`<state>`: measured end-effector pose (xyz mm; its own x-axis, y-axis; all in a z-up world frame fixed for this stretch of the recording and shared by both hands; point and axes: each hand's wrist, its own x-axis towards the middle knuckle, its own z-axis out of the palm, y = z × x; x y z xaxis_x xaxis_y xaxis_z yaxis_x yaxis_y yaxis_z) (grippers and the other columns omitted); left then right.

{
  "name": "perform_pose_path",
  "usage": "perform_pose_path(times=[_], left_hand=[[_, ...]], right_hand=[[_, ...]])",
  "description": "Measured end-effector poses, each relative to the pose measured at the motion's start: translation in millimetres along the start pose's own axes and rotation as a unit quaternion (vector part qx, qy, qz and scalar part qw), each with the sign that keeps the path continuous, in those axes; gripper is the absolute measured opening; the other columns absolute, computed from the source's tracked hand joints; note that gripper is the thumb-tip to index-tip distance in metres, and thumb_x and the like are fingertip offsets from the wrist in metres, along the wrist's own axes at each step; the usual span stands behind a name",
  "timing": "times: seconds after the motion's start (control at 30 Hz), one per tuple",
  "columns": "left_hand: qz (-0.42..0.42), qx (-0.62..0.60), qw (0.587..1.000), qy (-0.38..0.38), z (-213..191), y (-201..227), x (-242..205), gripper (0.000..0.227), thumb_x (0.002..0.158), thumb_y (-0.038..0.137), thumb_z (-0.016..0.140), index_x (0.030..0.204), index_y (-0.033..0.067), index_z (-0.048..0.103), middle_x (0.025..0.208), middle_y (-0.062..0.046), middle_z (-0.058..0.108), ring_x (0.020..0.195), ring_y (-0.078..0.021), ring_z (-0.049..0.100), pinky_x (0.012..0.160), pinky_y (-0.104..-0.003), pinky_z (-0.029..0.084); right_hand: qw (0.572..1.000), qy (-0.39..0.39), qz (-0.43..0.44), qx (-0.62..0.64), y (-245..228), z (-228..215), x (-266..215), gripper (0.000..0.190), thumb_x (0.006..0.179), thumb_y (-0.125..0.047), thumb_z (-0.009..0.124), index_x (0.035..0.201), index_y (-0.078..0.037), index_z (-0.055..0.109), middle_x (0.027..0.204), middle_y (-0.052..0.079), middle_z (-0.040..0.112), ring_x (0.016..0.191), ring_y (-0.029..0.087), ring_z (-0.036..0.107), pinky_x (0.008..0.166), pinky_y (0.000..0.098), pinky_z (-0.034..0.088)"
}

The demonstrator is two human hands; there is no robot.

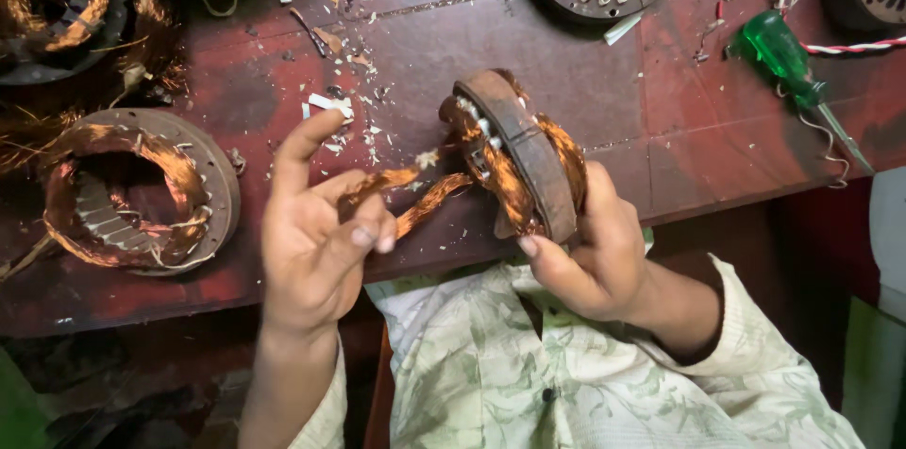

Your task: The person removes copper wire from a circular motor stator by hand, pulling the wire out of the slots and gathering it into a bundle. The person repeats this process on multiple stators, placing the removed wire on the workbench.

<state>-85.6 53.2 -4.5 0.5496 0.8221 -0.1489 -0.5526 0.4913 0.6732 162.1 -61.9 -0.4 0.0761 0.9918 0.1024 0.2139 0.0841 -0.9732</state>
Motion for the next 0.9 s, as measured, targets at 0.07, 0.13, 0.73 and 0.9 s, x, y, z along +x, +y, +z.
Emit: perform_pose_path(times=[0.07, 0.13, 0.73, 0.9], left_hand=[[-0.015, 0.014, 0.999, 0.025, -2.9, -2.4, 0.8, 0.081, 0.096, 0.003, 0.078, 0.16, 0.0028, 0.028, 0.092, -0.009, 0.066, 0.078, -0.0074, 0.062, 0.073, -0.025, 0.052], [-0.013, 0.114, 0.993, 0.038, 0.9, -3.0, 8.3, 0.081, 0.097, 0.008, 0.078, 0.161, 0.0018, 0.028, 0.096, -0.011, 0.065, 0.084, -0.0113, 0.062, 0.079, -0.029, 0.051], [0.186, 0.627, 0.755, -0.056, 92.5, -9.1, 32.1, 0.063, 0.105, 0.011, 0.072, 0.156, 0.002, 0.036, 0.167, -0.019, 0.035, 0.157, -0.0304, 0.038, 0.131, -0.04, 0.035], [0.166, 0.486, 0.858, -0.007, 90.0, -22.9, 33.2, 0.071, 0.1, 0.002, 0.07, 0.159, 0.0015, 0.031, 0.169, -0.018, 0.028, 0.158, -0.0297, 0.034, 0.132, -0.041, 0.033]], right_hand=[[1.0, 0.008, -0.005, -0.021, -2.2, 5.2, 0.5, 0.042, 0.096, -0.004, 0.064, 0.13, 0.01, 0.045, 0.106, 0.013, 0.074, 0.086, 0.019, 0.074, 0.081, 0.0292, 0.06], [0.997, 0.026, -0.034, -0.062, -3.0, 10.2, 1.8, 0.047, 0.092, -0.005, 0.067, 0.13, 0.012, 0.043, 0.102, 0.015, 0.072, 0.083, 0.023, 0.073, 0.077, 0.0321, 0.059], [0.983, 0.109, -0.033, -0.146, -14.1, -14.6, 34.9, 0.023, 0.1, -0.008, 0.072, 0.122, -0.003, 0.066, 0.116, 0.011, 0.069, 0.095, 0.026, 0.073, 0.083, 0.0344, 0.06], [0.984, 0.044, -0.017, -0.171, 1.7, -20.8, 54.4, 0.027, 0.098, -0.009, 0.074, 0.122, -0.003, 0.065, 0.116, 0.014, 0.066, 0.101, 0.031, 0.07, 0.086, 0.0374, 0.057]])
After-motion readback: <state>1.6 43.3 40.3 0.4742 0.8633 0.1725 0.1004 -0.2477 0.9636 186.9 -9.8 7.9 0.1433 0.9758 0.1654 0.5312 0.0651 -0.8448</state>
